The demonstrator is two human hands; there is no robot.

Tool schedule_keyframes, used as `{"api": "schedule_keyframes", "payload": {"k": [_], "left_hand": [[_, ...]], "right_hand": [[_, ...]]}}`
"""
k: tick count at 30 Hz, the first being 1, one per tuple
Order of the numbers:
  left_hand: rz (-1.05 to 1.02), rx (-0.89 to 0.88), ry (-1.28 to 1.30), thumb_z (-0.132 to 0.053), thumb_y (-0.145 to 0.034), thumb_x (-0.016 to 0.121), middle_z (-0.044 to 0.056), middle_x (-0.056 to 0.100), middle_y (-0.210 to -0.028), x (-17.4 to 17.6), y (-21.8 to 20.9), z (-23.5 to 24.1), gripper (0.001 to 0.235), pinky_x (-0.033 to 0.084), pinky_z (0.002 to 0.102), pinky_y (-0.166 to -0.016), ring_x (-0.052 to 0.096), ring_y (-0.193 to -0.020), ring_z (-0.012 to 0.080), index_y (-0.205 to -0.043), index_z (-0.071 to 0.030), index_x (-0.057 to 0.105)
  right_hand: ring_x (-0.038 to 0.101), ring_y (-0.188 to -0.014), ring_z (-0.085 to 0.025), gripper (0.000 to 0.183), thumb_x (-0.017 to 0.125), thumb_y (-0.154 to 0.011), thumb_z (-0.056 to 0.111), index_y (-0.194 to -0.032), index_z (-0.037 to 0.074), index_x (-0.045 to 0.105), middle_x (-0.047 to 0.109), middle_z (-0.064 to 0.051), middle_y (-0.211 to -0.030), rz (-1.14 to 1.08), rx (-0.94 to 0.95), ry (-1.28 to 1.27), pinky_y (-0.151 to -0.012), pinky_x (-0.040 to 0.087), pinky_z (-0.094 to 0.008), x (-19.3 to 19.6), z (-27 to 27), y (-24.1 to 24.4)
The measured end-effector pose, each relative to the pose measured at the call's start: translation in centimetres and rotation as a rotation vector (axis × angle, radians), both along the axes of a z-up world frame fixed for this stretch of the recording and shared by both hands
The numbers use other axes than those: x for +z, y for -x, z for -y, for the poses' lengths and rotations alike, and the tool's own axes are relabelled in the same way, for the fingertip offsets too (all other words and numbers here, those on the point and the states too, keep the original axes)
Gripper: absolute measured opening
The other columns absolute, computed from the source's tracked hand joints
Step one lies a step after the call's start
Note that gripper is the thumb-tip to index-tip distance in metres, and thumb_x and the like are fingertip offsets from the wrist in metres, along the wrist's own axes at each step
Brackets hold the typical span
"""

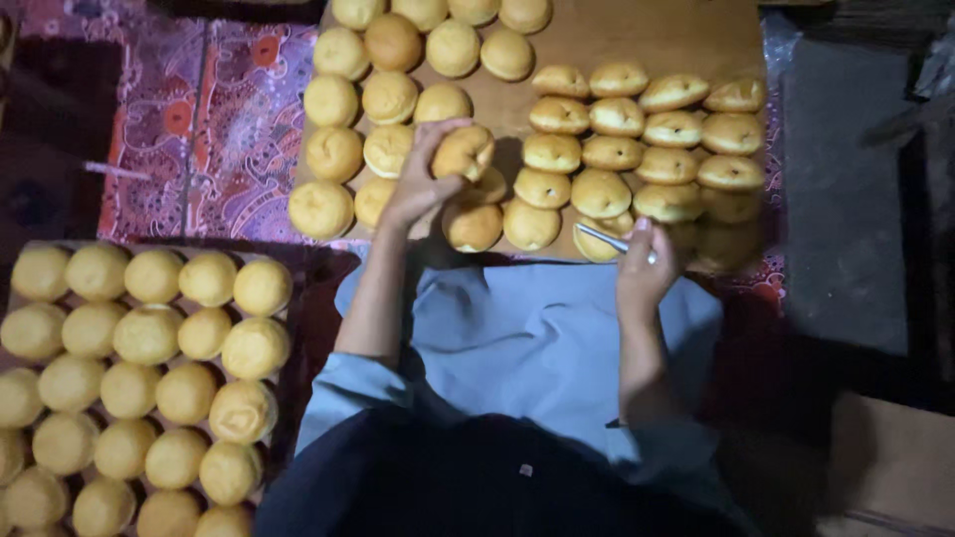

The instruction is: The person sits on the floor and repeatedly picks up round buns, pokes a hole in the center with a metal tool, and places them on a wooden board. The person handles the buns one at a time and continues the process throughout the clip.

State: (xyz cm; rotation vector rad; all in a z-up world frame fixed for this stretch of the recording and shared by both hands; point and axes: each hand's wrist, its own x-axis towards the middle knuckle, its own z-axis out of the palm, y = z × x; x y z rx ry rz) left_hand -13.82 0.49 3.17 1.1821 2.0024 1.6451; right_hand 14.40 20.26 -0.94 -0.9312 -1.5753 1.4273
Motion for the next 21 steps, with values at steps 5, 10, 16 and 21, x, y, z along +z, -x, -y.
{"api": "schedule_keyframes", "payload": {"k": [5,10,16,21], "left_hand": [[0.195,-0.195,0.129,-0.004,-0.070,0.059,0.008,0.063,-0.129,-3.6,6.5,-4.4,0.060,0.044,0.033,-0.112,0.058,-0.126,0.0214,-0.130,-0.010,0.065],[0.229,-0.448,0.315,0.001,-0.075,0.054,0.007,0.068,-0.130,-6.6,8.2,-7.8,0.052,0.044,0.033,-0.110,0.059,-0.125,0.0216,-0.126,-0.005,0.066],[0.103,-0.600,0.230,0.000,-0.079,0.060,0.012,0.069,-0.133,-5.4,10.1,-9.1,0.040,0.045,0.035,-0.113,0.061,-0.128,0.0258,-0.118,-0.005,0.070],[-0.300,0.185,0.578,-0.035,-0.099,0.064,0.018,0.061,-0.137,-5.4,13.9,-16.3,0.034,0.032,0.053,-0.123,0.051,-0.135,0.0351,-0.123,-0.012,0.073]], "right_hand": [[0.045,-0.052,-0.004,0.034,0.061,-0.109,0.019,-0.078,0.004,0.062,0.049,0.005,-0.060,0.074,-0.027,-0.251,-0.049,0.033,-0.024,0.2,-0.6,-0.4],[0.041,-0.050,-0.002,0.034,0.062,-0.107,0.019,-0.077,0.004,0.062,0.048,0.007,-0.059,0.043,-0.066,-0.002,-0.046,0.028,-0.024,0.4,-1.2,0.2],[0.042,-0.057,-0.002,0.033,0.061,-0.108,0.019,-0.080,0.003,0.062,0.048,0.006,-0.063,0.127,-0.029,-0.075,-0.051,0.030,-0.023,1.4,-1.6,-0.6],[0.046,-0.054,-0.003,0.033,0.058,-0.108,0.020,-0.079,0.003,0.064,0.052,0.004,-0.059,0.234,-0.011,-0.046,-0.051,0.034,-0.024,2.5,-1.5,-1.4]]}}
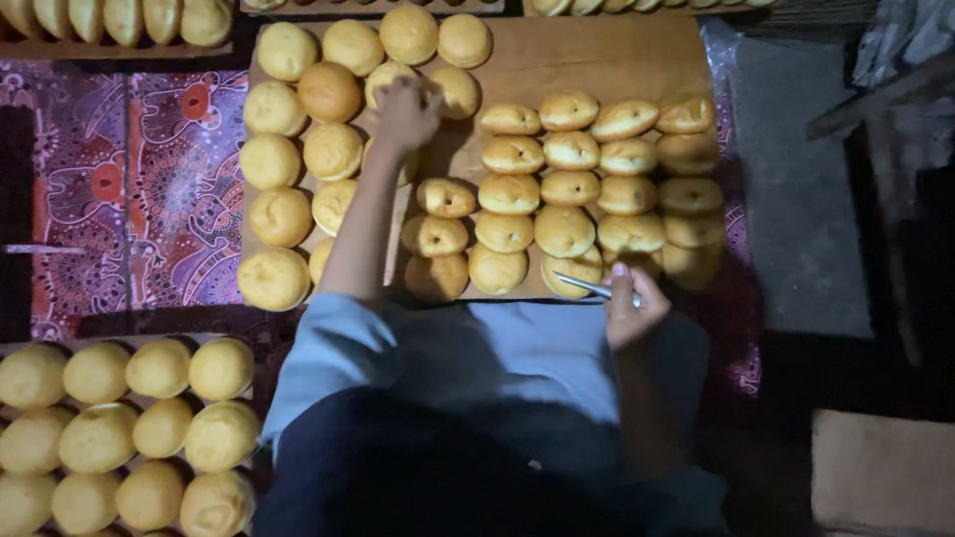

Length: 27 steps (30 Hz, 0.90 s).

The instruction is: The person sits on the floor and repeatedly picks up round buns, pokes a hole in the center with a metal tool, and places them on a wooden board. The person handles the buns one at a time and continues the process throughout the clip.

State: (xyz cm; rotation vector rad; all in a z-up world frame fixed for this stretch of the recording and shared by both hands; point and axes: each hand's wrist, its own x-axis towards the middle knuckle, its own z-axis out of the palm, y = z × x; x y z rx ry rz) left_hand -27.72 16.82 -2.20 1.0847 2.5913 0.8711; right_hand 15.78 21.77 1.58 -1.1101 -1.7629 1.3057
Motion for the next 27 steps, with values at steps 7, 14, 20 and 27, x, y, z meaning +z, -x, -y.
{"api": "schedule_keyframes", "payload": {"k": [7,14,20,27], "left_hand": [[-0.121,0.204,0.243,-0.057,-0.087,0.070,0.026,0.022,-0.153,-2.3,0.2,-4.9,0.061,0.013,0.079,-0.105,0.017,-0.142,0.0488,-0.120,-0.007,0.063],[0.334,0.053,-0.401,-0.022,-0.083,0.085,0.017,0.061,-0.115,-1.1,-2.6,1.8,0.064,0.055,0.043,-0.088,0.062,-0.107,0.0334,-0.132,-0.008,0.046],[1.395,0.100,-1.339,-0.008,-0.087,0.064,0.008,0.060,-0.117,-0.4,-13.1,11.8,0.041,0.065,0.043,-0.081,0.068,-0.104,0.0249,-0.125,-0.015,0.050],[1.368,0.209,-1.290,-0.017,-0.104,0.067,0.010,0.063,-0.109,1.3,-22.6,16.5,0.025,0.064,0.040,-0.075,0.072,-0.092,0.0234,-0.118,-0.013,0.047]], "right_hand": [[0.043,-0.057,-0.003,0.032,0.060,-0.107,0.020,-0.080,0.003,0.064,0.048,0.004,-0.061,0.029,0.011,-0.020,-0.052,0.034,-0.025,-0.4,-0.3,-0.2],[0.044,-0.057,-0.004,0.025,0.062,-0.108,0.020,-0.090,0.003,0.068,0.049,0.005,-0.065,-0.057,0.094,0.074,-0.051,0.033,-0.023,-1.8,0.8,2.6],[0.048,-0.060,-0.004,0.016,0.063,-0.102,0.014,-0.115,0.004,0.061,0.058,0.002,-0.077,-0.404,0.354,0.341,-0.051,0.039,-0.022,-1.0,4.4,4.5],[0.054,-0.069,-0.005,0.010,0.066,-0.103,0.008,-0.110,0.002,0.064,0.062,0.000,-0.084,-0.317,0.405,0.103,-0.060,0.044,-0.021,-0.1,9.2,3.0]]}}
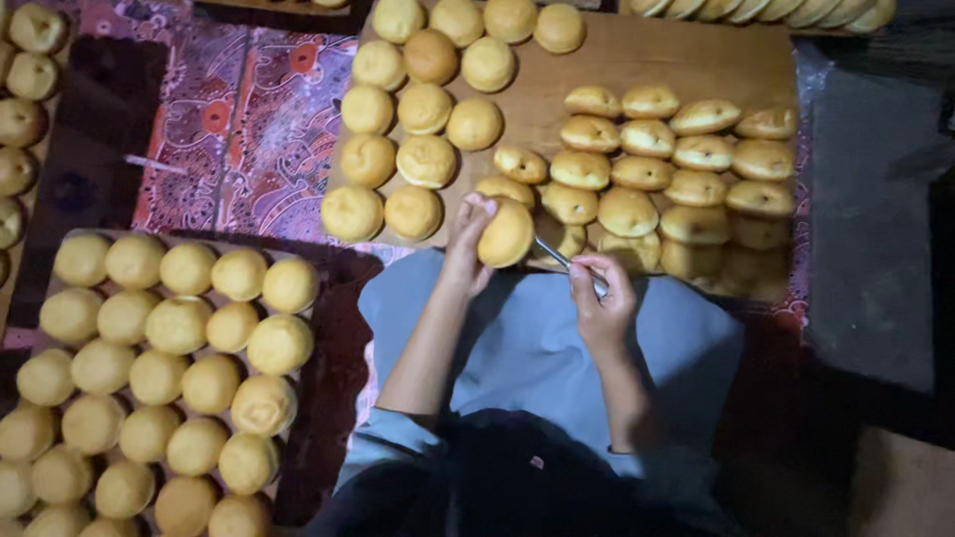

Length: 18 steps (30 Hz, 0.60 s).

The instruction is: The person sits on the floor and repeatedly picks up round buns, pokes a hole in the center with a metal tool, and places them on a wooden board. The person handles the buns one at a time and continues the process throughout the clip.

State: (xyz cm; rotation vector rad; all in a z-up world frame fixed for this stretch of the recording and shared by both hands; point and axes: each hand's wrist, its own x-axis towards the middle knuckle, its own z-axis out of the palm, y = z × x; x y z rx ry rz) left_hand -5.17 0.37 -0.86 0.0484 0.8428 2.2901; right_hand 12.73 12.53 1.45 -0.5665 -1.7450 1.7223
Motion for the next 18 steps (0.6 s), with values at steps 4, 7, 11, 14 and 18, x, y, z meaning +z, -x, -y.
{"api": "schedule_keyframes", "payload": {"k": [4,7,11,14,18], "left_hand": [[-0.040,-0.053,0.069,-0.018,-0.099,0.067,0.011,0.067,-0.114,2.0,-2.0,0.6,0.036,0.063,0.036,-0.075,0.073,-0.092,0.0203,-0.132,-0.009,0.057],[-0.060,-0.071,0.125,-0.015,-0.096,0.069,0.012,0.069,-0.113,3.2,-2.9,0.5,0.035,0.063,0.034,-0.076,0.073,-0.091,0.0191,-0.129,-0.005,0.062],[-0.237,-0.107,0.214,-0.008,-0.093,0.074,0.008,0.071,-0.107,3.4,-4.6,0.3,0.029,0.060,0.030,-0.076,0.070,-0.090,0.0149,-0.121,-0.001,0.069],[-0.305,-0.169,0.254,-0.006,-0.093,0.075,0.008,0.072,-0.102,2.9,-6.1,-0.3,0.025,0.059,0.029,-0.077,0.069,-0.088,0.0141,-0.117,0.001,0.071],[-0.208,-0.150,0.264,-0.005,-0.090,0.076,0.009,0.074,-0.102,2.5,-6.3,-0.6,0.028,0.060,0.030,-0.075,0.071,-0.087,0.0154,-0.117,0.001,0.071]], "right_hand": [[0.061,-0.079,-0.010,0.010,0.068,-0.104,0.008,-0.108,0.001,0.063,0.066,-0.003,-0.091,-0.049,-0.062,-0.229,-0.070,0.051,-0.027,0.8,1.2,-0.8],[0.067,-0.069,-0.017,0.012,0.070,-0.101,0.008,-0.100,0.001,0.060,0.068,-0.008,-0.081,-0.050,-0.141,-0.538,-0.062,0.053,-0.032,1.6,1.6,-1.3],[0.064,-0.057,-0.034,0.017,0.070,-0.098,0.006,-0.087,0.004,0.057,0.062,-0.015,-0.067,-0.025,-0.188,-0.857,-0.054,0.047,-0.043,2.2,2.4,-0.6],[0.063,-0.056,-0.035,0.021,0.069,-0.100,0.008,-0.084,0.004,0.057,0.060,-0.015,-0.063,0.052,-0.137,-0.891,-0.053,0.047,-0.045,2.3,2.4,0.2],[0.064,-0.057,-0.027,0.024,0.065,-0.103,0.014,-0.082,0.004,0.062,0.063,-0.011,-0.066,0.062,-0.133,-0.783,-0.055,0.048,-0.040,1.6,1.4,-0.1]]}}
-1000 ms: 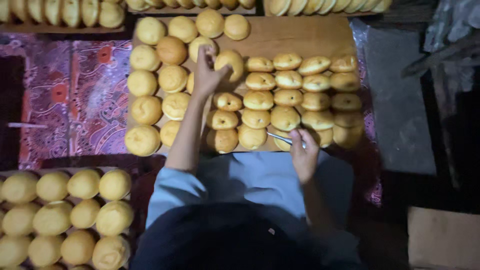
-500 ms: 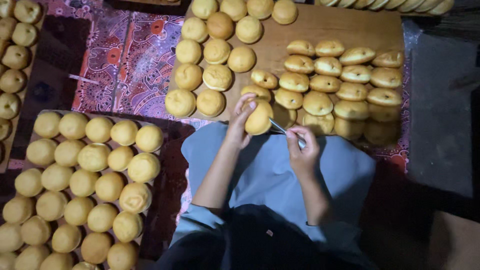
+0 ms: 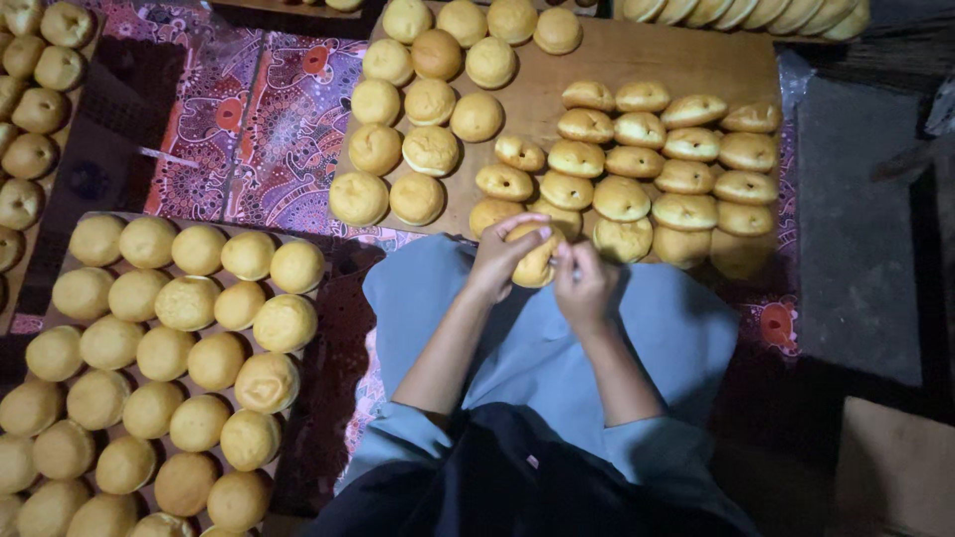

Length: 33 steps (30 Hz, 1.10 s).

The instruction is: The person sits on the floor and repeatedly picks up round buns, pokes a hole in the center with a metal tool, and places them on a wooden board. The person handles the buns one at a time and continues the process throughout the clip.

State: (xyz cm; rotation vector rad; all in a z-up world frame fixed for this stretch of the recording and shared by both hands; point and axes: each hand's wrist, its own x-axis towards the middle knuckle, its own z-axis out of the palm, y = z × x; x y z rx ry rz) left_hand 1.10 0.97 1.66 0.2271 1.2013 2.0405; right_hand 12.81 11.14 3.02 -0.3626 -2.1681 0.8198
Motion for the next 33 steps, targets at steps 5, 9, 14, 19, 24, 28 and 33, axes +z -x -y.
{"api": "schedule_keyframes", "payload": {"k": [5,9,14,19,24,28,33], "left_hand": [[0.093,-0.182,0.032,-0.005,-0.090,0.075,0.011,0.075,-0.105,-0.3,0.8,0.3,0.029,0.062,0.032,-0.076,0.074,-0.088,0.0173,-0.117,0.002,0.071],[0.135,-0.182,0.056,-0.006,-0.090,0.075,0.012,0.075,-0.104,-1.3,0.2,-0.7,0.026,0.063,0.032,-0.075,0.075,-0.087,0.0183,-0.115,0.003,0.071],[0.187,0.119,0.019,-0.009,-0.094,0.075,0.011,0.074,-0.099,-2.8,-1.4,-2.0,0.022,0.060,0.029,-0.071,0.072,-0.082,0.0168,-0.112,0.003,0.072],[0.146,0.149,0.082,-0.009,-0.092,0.075,0.012,0.076,-0.098,-3.7,-0.3,-1.5,0.022,0.061,0.030,-0.071,0.073,-0.082,0.0171,-0.109,0.005,0.073],[0.244,0.033,0.048,-0.009,-0.091,0.072,0.013,0.075,-0.098,-4.2,0.2,-1.0,0.022,0.062,0.031,-0.072,0.074,-0.080,0.0180,-0.109,0.002,0.072],[0.182,0.156,0.065,-0.009,-0.093,0.074,0.011,0.075,-0.102,-4.2,-0.8,-2.0,0.024,0.060,0.028,-0.076,0.073,-0.085,0.0151,-0.112,0.004,0.072],[0.243,0.236,0.123,-0.012,-0.093,0.074,0.011,0.075,-0.100,-4.6,-0.4,-1.9,0.025,0.059,0.030,-0.072,0.072,-0.083,0.0166,-0.113,0.002,0.072]], "right_hand": [[0.056,-0.064,-0.018,0.029,0.065,-0.107,0.018,-0.083,0.002,0.066,0.063,-0.009,-0.069,0.110,0.312,0.459,-0.059,0.046,-0.033,-1.4,-3.6,0.2],[0.064,-0.060,-0.021,0.024,0.067,-0.106,0.014,-0.085,0.003,0.069,0.067,-0.009,-0.071,0.082,0.237,0.383,-0.059,0.049,-0.036,-1.6,-4.0,0.3],[0.066,-0.061,-0.030,0.020,0.070,-0.102,0.008,-0.083,0.003,0.067,0.067,-0.013,-0.071,-0.095,-0.200,-0.235,-0.059,0.050,-0.042,-1.3,-1.7,1.0],[0.063,-0.064,-0.017,0.016,0.068,-0.103,0.012,-0.092,0.001,0.069,0.066,-0.007,-0.071,0.031,0.092,0.219,-0.059,0.050,-0.034,-3.0,-1.9,2.3],[0.051,-0.062,-0.009,0.025,0.069,-0.103,0.015,-0.083,0.001,0.067,0.058,-0.004,-0.067,0.218,0.287,0.628,-0.054,0.041,-0.031,-4.5,-3.7,2.3],[0.060,-0.060,-0.022,0.022,0.069,-0.102,0.012,-0.082,0.003,0.067,0.063,-0.011,-0.068,0.035,0.051,0.100,-0.055,0.046,-0.036,-3.3,-2.9,2.9],[0.064,-0.059,-0.030,0.021,0.069,-0.102,0.009,-0.082,0.002,0.066,0.064,-0.016,-0.070,-0.049,-0.085,-0.043,-0.054,0.048,-0.040,-2.5,-0.9,3.9]]}}
